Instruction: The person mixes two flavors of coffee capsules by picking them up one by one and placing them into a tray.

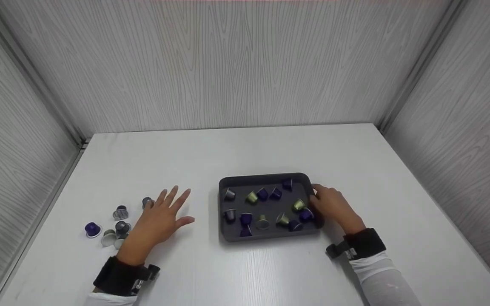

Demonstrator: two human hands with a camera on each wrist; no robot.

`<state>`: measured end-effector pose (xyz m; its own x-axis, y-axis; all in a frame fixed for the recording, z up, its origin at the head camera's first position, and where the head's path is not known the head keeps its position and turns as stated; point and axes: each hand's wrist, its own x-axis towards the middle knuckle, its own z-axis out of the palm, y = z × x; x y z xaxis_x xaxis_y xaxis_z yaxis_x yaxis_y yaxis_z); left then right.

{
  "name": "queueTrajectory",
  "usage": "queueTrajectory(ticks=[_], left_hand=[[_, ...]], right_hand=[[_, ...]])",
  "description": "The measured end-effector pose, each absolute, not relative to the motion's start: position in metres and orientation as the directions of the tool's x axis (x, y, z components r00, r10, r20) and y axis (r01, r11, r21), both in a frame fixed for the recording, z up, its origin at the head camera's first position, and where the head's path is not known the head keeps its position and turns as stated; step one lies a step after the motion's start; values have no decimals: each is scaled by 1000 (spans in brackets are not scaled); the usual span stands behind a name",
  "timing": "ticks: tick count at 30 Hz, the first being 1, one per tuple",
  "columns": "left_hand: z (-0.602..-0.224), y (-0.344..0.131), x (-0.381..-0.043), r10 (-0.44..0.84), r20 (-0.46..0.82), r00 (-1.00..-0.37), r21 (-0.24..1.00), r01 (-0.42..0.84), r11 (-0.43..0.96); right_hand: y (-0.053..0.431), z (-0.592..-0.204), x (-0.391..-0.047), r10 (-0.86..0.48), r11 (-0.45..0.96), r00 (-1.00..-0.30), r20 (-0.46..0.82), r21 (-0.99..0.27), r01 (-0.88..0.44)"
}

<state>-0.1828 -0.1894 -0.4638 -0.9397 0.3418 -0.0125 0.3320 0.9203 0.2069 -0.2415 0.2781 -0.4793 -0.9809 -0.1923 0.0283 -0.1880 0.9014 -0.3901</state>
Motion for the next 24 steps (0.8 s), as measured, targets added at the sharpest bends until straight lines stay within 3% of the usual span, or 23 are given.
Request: queueTrajectory(ticks=[12,18,24], left_hand=[[-460,-225,-188,326,-255,-910,357,224,907],[-462,-229,-189,329,-261,-907,356,227,907],[-462,-228,-190,366,-166,-916,333,297,895]], right_hand=[[279,-478,-241,-186,900,-982,28,-395,-182],[279,-479,-243,-186,906,-983,6,-386,-173],[278,-478,-243,-181,908,-983,8,-384,-170]])
